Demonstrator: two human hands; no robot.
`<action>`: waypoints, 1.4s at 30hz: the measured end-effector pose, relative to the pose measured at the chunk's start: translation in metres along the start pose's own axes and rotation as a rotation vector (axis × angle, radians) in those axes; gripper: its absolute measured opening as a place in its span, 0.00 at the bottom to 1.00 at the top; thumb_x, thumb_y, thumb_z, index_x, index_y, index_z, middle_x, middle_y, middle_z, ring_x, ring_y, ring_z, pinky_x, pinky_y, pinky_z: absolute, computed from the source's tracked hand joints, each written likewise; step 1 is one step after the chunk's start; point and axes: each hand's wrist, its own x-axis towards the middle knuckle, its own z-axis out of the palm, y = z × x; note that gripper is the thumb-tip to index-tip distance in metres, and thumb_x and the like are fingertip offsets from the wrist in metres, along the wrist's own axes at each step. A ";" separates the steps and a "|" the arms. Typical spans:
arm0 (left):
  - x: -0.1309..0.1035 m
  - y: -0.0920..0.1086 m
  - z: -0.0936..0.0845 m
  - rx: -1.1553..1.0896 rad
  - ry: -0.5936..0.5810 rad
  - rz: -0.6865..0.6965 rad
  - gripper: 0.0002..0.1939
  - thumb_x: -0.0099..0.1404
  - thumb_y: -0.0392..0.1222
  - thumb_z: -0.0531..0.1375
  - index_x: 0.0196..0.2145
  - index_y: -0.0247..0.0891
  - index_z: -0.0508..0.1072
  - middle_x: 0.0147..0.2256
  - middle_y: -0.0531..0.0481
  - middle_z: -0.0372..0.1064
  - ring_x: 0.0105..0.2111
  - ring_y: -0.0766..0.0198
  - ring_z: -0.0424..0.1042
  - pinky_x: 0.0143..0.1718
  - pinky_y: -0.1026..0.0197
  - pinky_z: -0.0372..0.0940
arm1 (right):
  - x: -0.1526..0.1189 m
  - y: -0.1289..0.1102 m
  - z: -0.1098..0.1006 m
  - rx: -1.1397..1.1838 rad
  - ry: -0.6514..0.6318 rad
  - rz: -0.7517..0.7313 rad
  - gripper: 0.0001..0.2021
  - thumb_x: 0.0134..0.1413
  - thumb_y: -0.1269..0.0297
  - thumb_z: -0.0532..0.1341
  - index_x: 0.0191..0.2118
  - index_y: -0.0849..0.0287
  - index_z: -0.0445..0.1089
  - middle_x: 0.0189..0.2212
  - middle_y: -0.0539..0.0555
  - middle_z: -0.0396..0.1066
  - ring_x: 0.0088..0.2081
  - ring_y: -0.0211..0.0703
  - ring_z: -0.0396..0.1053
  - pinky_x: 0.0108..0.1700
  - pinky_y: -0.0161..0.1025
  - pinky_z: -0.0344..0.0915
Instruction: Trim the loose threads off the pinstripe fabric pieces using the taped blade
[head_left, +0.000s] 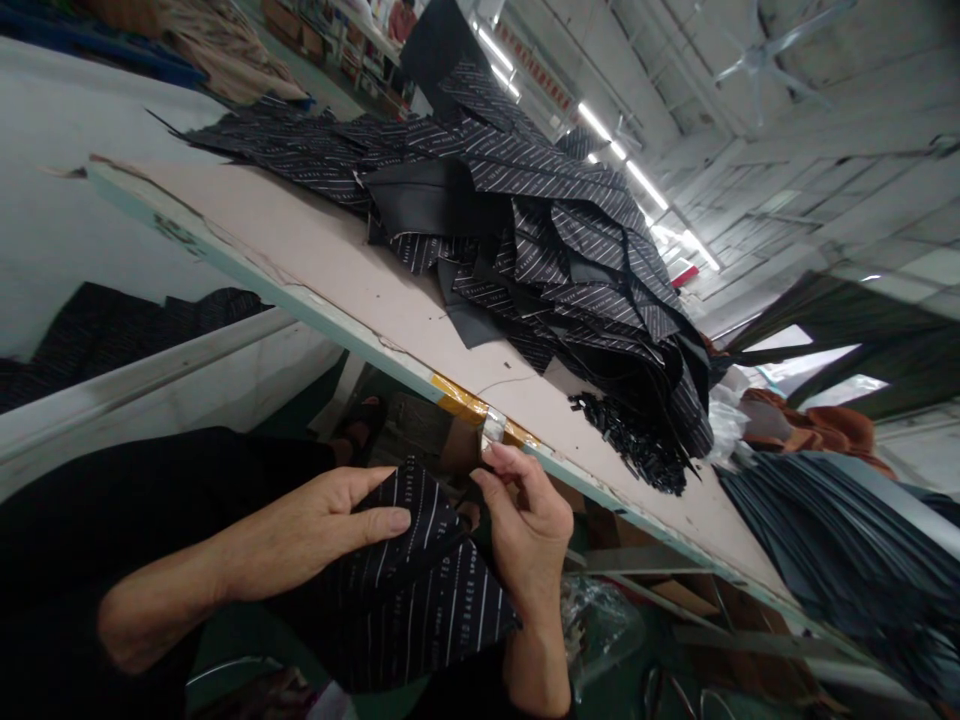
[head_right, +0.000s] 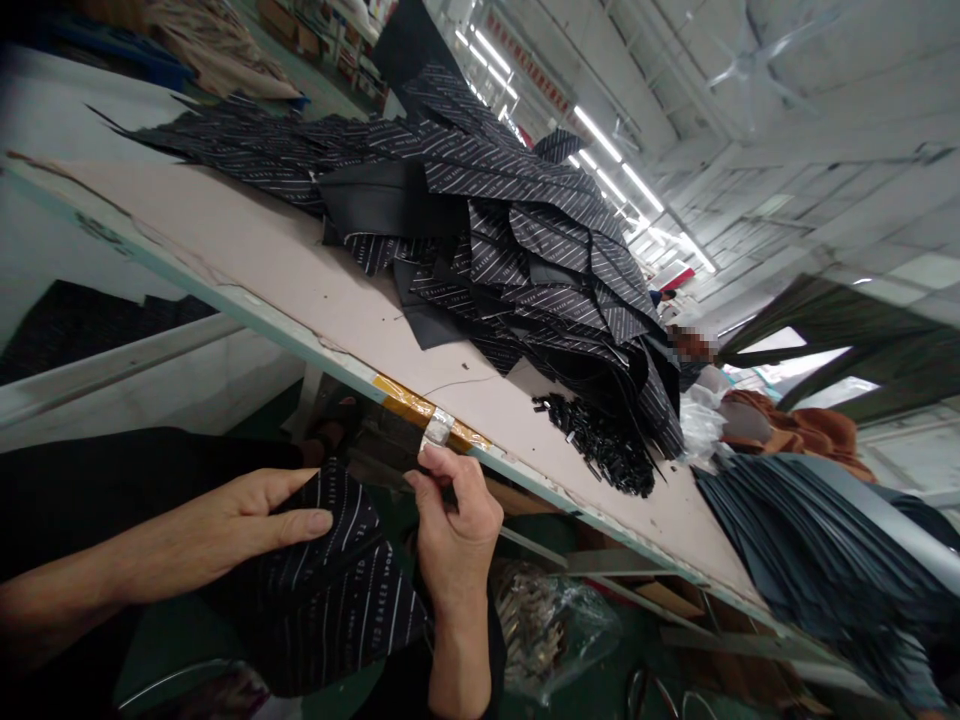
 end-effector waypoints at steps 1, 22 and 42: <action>0.000 0.000 0.000 -0.001 0.005 -0.005 0.18 0.68 0.55 0.66 0.53 0.48 0.81 0.43 0.55 0.82 0.41 0.61 0.78 0.46 0.66 0.71 | 0.000 0.001 0.000 0.011 0.000 0.016 0.12 0.58 0.74 0.69 0.45 0.51 0.80 0.37 0.48 0.80 0.36 0.38 0.76 0.41 0.34 0.72; 0.010 -0.002 0.033 -0.023 0.238 0.078 0.17 0.65 0.56 0.69 0.43 0.42 0.81 0.34 0.52 0.81 0.37 0.58 0.79 0.40 0.63 0.73 | -0.043 -0.005 -0.021 0.641 -0.004 0.686 0.24 0.35 0.55 0.81 0.43 0.54 0.84 0.34 0.53 0.83 0.34 0.45 0.78 0.37 0.37 0.75; 0.018 0.004 0.048 0.305 0.321 0.013 0.11 0.56 0.51 0.73 0.27 0.41 0.85 0.25 0.54 0.76 0.27 0.63 0.72 0.29 0.68 0.65 | -0.046 -0.016 -0.031 0.388 -0.142 0.269 0.29 0.51 0.70 0.72 0.60 0.47 0.75 0.50 0.54 0.81 0.37 0.42 0.78 0.46 0.41 0.76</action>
